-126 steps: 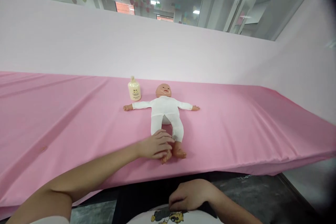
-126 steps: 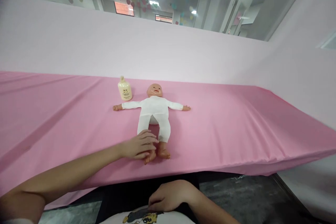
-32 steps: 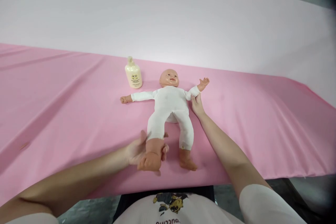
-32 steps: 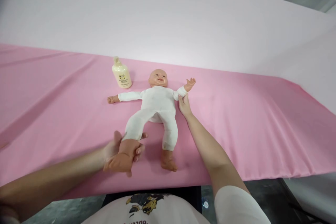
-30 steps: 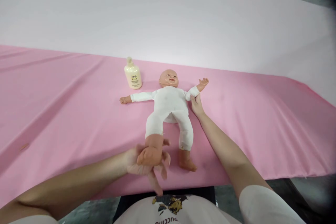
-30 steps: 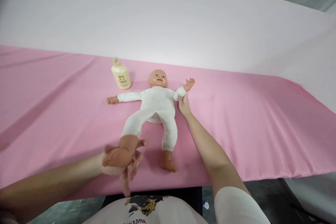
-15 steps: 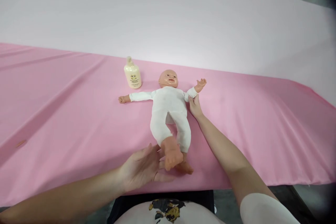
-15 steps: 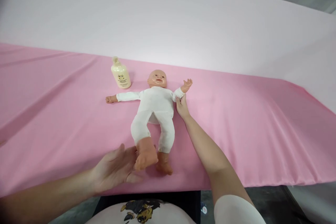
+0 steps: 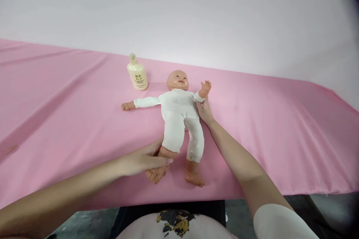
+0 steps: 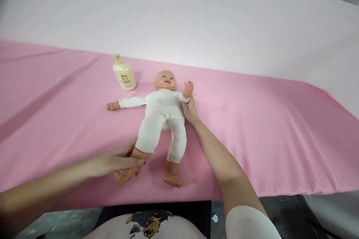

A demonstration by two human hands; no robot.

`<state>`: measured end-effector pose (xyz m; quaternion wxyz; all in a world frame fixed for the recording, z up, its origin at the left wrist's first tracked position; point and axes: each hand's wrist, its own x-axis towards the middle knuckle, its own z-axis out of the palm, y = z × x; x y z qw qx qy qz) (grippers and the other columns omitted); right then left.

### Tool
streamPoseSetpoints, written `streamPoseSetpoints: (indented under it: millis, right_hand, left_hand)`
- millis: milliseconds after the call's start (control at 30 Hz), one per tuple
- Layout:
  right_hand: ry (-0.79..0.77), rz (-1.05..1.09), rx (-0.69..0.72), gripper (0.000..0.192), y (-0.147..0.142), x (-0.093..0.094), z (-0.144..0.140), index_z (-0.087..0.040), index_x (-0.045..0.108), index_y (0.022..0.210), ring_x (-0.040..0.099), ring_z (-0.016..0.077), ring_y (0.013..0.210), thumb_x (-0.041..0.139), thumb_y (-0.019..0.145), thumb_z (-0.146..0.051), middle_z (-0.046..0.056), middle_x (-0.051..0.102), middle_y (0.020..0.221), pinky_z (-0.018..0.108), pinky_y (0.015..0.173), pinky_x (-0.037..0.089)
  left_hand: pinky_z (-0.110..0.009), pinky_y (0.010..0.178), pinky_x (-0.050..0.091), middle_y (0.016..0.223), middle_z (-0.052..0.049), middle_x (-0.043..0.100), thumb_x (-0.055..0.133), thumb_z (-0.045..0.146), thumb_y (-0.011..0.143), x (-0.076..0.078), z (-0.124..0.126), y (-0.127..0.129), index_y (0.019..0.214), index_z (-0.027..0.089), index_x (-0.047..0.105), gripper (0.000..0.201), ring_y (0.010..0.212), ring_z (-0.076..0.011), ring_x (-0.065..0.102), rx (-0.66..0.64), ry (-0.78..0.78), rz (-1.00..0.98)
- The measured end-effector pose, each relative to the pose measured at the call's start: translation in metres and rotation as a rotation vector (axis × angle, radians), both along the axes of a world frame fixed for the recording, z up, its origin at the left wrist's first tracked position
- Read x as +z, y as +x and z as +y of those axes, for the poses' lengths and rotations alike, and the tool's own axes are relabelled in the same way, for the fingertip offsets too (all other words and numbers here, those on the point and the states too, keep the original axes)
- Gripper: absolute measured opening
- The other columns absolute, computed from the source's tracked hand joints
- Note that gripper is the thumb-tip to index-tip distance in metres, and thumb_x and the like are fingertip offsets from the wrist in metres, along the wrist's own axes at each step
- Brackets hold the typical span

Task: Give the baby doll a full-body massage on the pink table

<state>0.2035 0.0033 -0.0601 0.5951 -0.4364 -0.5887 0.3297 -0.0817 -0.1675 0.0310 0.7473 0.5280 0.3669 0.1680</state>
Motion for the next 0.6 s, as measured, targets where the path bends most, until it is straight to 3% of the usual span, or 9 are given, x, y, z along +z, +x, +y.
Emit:
streamPoseSetpoints:
  millis: [100,167,333,467,600]
  right_hand:
    - [0.039,-0.101,0.057,0.050,-0.002,0.002,-0.004,-0.026,0.055,0.128,0.043,0.0268,0.139,0.068,0.085,-0.049,0.008,0.056,0.139,0.048,0.126,0.025]
    - [0.079,-0.229,0.115,0.043,-0.004,0.004,-0.007,-0.028,0.060,0.125,0.042,0.0276,0.139,0.066,0.087,-0.047,0.006,0.059,0.137,0.050,0.127,0.022]
    - [0.186,-0.534,0.227,0.028,-0.006,0.006,-0.008,-0.033,0.069,0.116,0.048,0.0252,0.134,0.058,0.091,-0.034,0.001,0.065,0.130,0.049,0.128,0.021]
    - [0.173,-0.453,0.205,0.028,-0.006,0.004,-0.010,-0.031,0.068,0.116,0.050,0.0266,0.132,0.060,0.090,-0.034,0.003,0.066,0.127,0.051,0.126,0.024]
    - [0.039,-0.052,0.036,0.038,-0.003,-0.002,-0.009,-0.027,0.062,0.120,0.051,0.0243,0.132,0.069,0.086,-0.041,0.006,0.062,0.132,0.044,0.124,0.030]
  left_hand:
    - [-0.028,0.061,0.048,0.077,0.000,0.066,0.072,0.034,0.081,-0.008,0.021,0.005,0.099,0.019,0.063,0.025,0.065,-0.0163,0.062,0.057,-0.002,-0.100]
    - [-0.029,0.063,0.048,0.078,-0.002,0.066,0.070,0.036,0.082,-0.019,0.032,0.011,0.090,0.017,0.063,0.021,0.066,-0.0158,0.060,0.131,-0.053,-0.196]
    - [-0.027,0.070,0.047,0.079,-0.003,0.063,0.070,0.032,0.084,-0.049,0.042,0.018,0.094,0.017,0.066,0.019,0.074,-0.0152,0.058,0.266,-0.177,-0.191]
    - [-0.027,0.067,0.046,0.076,-0.003,0.062,0.072,0.040,0.083,-0.056,0.036,0.012,0.084,0.016,0.066,0.025,0.070,-0.0148,0.056,0.106,-0.012,-0.121]
    - [-0.028,0.060,0.048,0.069,-0.003,0.064,0.072,0.043,0.083,-0.054,0.028,0.001,0.085,0.017,0.064,0.027,0.062,-0.0162,0.059,-0.183,0.051,-0.085]
